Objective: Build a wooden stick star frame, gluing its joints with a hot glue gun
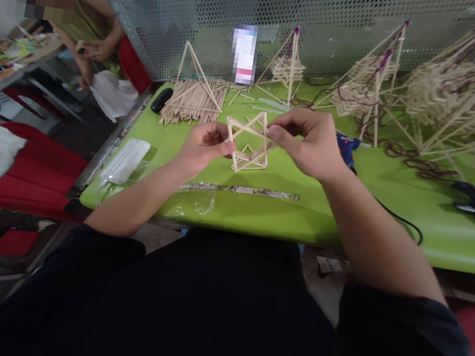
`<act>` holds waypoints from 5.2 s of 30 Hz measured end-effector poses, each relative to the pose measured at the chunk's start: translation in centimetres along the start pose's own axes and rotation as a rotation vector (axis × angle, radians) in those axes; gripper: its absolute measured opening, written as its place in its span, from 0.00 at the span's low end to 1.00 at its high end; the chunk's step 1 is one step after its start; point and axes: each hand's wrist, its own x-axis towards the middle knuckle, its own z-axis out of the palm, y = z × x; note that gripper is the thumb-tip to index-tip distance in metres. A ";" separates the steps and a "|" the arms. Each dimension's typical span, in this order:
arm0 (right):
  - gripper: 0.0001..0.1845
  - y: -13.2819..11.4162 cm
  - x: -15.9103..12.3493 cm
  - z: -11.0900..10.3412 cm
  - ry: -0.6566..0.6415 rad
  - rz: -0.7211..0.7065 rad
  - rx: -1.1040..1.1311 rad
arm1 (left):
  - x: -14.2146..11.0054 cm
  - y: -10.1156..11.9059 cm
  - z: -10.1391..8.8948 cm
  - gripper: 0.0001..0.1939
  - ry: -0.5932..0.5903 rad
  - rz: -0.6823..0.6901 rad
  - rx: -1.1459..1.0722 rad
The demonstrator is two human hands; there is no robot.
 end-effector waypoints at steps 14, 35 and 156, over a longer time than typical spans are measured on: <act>0.10 -0.8 -0.8 0.5 0.124 -0.085 -0.088 | -0.1 0.3 0.4 0.26 0.021 0.035 0.096; 0.21 -1.9 -2.0 1.0 -0.152 -0.325 -0.823 | -0.8 0.8 0.9 0.26 0.034 0.058 0.195; 0.24 -3.4 -1.2 1.1 -0.436 0.368 0.925 | 1.0 -0.7 -1.9 0.31 0.104 0.452 0.399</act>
